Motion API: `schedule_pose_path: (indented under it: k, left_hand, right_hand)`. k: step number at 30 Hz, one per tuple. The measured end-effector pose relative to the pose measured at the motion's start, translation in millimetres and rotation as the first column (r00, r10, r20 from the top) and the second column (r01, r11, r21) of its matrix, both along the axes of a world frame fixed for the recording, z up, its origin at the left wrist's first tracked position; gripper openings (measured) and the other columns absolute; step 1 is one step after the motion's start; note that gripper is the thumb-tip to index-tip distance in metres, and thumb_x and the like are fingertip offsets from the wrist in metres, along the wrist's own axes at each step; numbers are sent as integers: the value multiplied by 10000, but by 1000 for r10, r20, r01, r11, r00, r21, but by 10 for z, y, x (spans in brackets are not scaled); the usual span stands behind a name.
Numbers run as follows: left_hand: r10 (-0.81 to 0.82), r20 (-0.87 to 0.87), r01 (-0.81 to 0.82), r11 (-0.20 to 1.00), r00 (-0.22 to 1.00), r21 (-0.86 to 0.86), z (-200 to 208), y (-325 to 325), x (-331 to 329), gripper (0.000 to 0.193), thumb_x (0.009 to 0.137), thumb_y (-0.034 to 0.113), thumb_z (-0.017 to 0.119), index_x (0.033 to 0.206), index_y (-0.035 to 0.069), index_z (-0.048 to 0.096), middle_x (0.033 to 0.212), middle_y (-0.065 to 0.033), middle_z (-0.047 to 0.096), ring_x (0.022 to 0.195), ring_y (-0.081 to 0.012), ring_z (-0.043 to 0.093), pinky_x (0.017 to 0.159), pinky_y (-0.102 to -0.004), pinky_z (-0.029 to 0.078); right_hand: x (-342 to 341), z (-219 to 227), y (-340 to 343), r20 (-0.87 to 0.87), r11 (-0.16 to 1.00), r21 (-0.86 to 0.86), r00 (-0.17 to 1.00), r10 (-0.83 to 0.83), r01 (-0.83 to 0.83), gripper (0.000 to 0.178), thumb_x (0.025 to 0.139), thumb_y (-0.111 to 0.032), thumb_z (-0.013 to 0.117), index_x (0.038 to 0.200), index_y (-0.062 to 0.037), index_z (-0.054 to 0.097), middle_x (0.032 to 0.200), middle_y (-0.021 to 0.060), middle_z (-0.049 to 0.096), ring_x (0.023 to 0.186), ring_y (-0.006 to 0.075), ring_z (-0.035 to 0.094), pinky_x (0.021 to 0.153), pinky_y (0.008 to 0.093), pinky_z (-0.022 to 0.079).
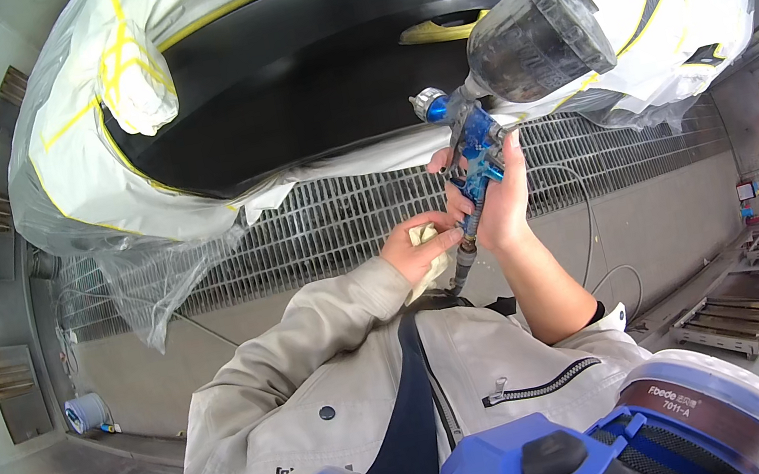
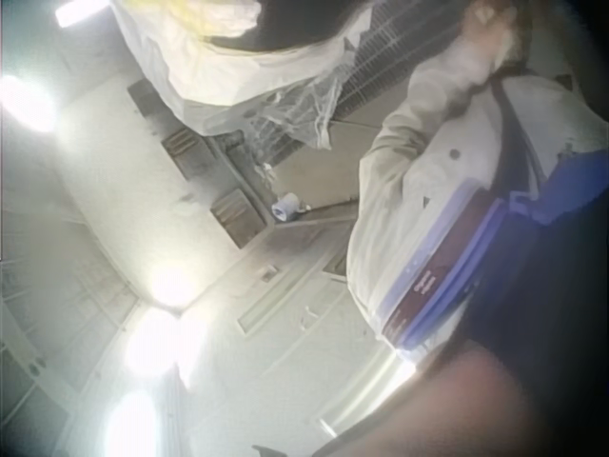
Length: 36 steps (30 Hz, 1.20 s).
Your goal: The person uses a spray gun to apply black paint to a car door in a paint booth. The door is masked with white protective sheeting and yellow tape. The person moves the spray gun in steady horizontal passes across the door surface.
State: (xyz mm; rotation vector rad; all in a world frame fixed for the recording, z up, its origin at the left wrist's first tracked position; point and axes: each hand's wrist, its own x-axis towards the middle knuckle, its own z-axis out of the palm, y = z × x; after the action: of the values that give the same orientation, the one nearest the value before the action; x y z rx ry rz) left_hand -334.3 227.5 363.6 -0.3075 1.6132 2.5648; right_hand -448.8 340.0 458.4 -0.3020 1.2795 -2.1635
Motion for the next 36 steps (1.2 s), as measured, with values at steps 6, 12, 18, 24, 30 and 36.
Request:
schedule_pose_path:
  k: [6, 12, 18, 24, 30, 36]
  left_hand:
    - [-56, 20, 57, 998, 998, -22, -11, -156, 39, 259, 1004, 192, 772, 1178, 4, 735, 1050, -34, 759, 963, -106, 682, 880, -274, 548]
    - [-58, 44, 58, 998, 997, 0, 125, -512, 158, 314, 980, 191, 794, 1206, -24, 756, 1053, -59, 784, 921, -104, 694, 853, -261, 555]
    - [-91, 70, 95, 994, 993, -58, 287, -884, 285, 257, 947, 108, 813, 1158, -31, 764, 1027, -67, 790, 924, -108, 717, 854, -262, 571]
    - [-124, -8, 124, 992, 992, -26, 252, -1198, 386, 248, 952, 121, 806, 1146, -29, 768, 1023, -76, 793, 921, -110, 721, 847, -261, 572]
    - [-151, -32, 152, 987, 988, 43, 209, -1458, 470, 280, 941, 136, 832, 1154, -35, 769, 1047, -85, 801, 969, -124, 739, 891, -265, 578]
    - [-171, -57, 176, 978, 984, 110, 210, -1788, 560, 253, 946, 115, 823, 1141, -38, 772, 1023, -79, 797, 943, -118, 730, 880, -252, 572]
  right_hand:
    - [115, 66, -92, -45, 999, 27, 998, -40, 41, 764, 1052, -757, 226, 1004, -49, 510, 1040, 163, 680, 496, 115, 422, 455, 281, 368]
    - [270, 139, -373, 5, 996, -37, 997, -78, 78, 803, 1040, -774, 216, 1013, -34, 526, 1051, 151, 670, 494, 117, 421, 466, 294, 381]
    - [446, 248, -702, -102, 999, -13, 993, -52, 51, 817, 1017, -809, 235, 986, -40, 511, 1049, 169, 657, 492, 113, 417, 463, 288, 381]
    - [627, 300, -1004, -111, 996, -10, 990, -93, 92, 787, 1025, -793, 244, 964, -49, 494, 1048, 189, 648, 491, 122, 408, 456, 285, 374]
    - [788, 352, -1307, -82, 985, 24, 983, -167, 169, 788, 1037, -773, 265, 1004, -24, 509, 1028, 179, 655, 489, 119, 417, 453, 281, 374]
    - [914, 360, -1638, -111, 978, 30, 973, -202, 206, 798, 1053, -747, 272, 1069, 8, 531, 1012, 168, 658, 489, 114, 430, 447, 277, 375]
